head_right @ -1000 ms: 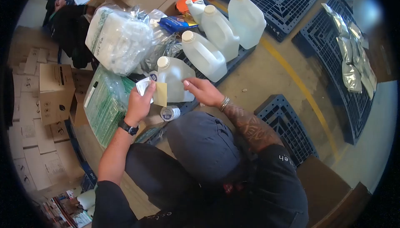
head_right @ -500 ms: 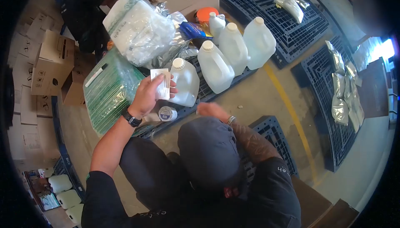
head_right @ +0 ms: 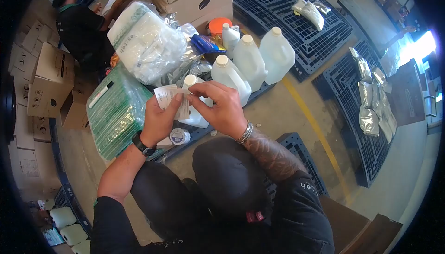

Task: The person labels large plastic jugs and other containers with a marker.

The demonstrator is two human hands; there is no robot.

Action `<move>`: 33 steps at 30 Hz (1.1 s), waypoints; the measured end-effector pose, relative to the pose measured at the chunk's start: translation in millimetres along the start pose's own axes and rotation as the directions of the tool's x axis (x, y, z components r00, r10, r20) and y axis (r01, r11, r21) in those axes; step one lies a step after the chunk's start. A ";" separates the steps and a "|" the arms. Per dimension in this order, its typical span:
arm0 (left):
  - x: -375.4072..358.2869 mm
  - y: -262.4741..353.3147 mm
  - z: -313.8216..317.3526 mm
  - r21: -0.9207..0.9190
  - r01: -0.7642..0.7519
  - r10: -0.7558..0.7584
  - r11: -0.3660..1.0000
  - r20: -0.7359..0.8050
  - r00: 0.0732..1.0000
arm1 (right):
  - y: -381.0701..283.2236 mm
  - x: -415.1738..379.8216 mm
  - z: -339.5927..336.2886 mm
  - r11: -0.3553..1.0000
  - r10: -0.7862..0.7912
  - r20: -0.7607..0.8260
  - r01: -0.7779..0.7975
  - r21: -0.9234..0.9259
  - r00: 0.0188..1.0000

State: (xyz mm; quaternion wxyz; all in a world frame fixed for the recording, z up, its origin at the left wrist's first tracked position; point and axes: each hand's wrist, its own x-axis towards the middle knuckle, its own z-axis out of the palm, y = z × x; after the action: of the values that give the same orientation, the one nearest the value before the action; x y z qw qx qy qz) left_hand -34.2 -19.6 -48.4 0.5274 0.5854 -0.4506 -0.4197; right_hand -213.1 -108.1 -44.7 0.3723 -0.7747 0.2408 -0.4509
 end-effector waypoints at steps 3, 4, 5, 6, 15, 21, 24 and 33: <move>-6.2 4.5 -0.6 -0.001 -0.077 0.077 0.997 0.029 0.997 | 0.3 -0.3 4.6 0.994 0.098 -0.009 -0.098 0.054 0.995; -7.4 9.1 -0.5 -0.023 -0.081 0.082 0.996 0.044 0.996 | -0.9 -0.2 5.2 0.994 0.095 -0.007 -0.095 0.053 0.995; -7.6 8.6 -1.3 -0.024 -0.083 0.083 0.996 0.043 0.996 | -3.1 0.0 4.9 0.995 0.063 -0.012 -0.062 0.075 0.998; -8.3 7.7 -2.7 0.001 -0.119 0.118 0.993 0.052 0.992 | -5.3 0.1 4.7 0.995 0.032 -0.018 -0.030 0.098 0.999; -15.1 26.9 -1.1 0.174 -0.402 0.377 0.899 0.157 0.913 | -16.6 -8.7 -9.8 0.950 -0.312 -0.078 0.313 0.003 0.947; -15.2 32.5 -3.4 0.241 -0.571 0.517 0.785 0.252 0.818 | -20.5 -5.2 -21.8 0.881 -0.470 0.014 0.470 -0.042 0.882; -15.3 35.2 -2.4 0.276 -0.595 0.528 0.755 0.285 0.800 | -19.3 -6.9 -27.2 0.870 -0.487 0.105 0.492 -0.027 0.867; -18.7 36.3 -3.2 0.297 -0.634 0.564 0.714 0.291 0.772 | -13.9 -11.9 -21.4 0.840 -0.538 0.060 0.541 -0.045 0.841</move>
State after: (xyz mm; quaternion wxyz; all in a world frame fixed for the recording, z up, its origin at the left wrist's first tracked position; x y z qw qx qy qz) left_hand -38.8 -2.0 -11.6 0.4690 0.4568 -0.7339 -0.1811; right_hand -237.0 -98.9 -33.1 0.2122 -0.8318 0.0184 -0.5125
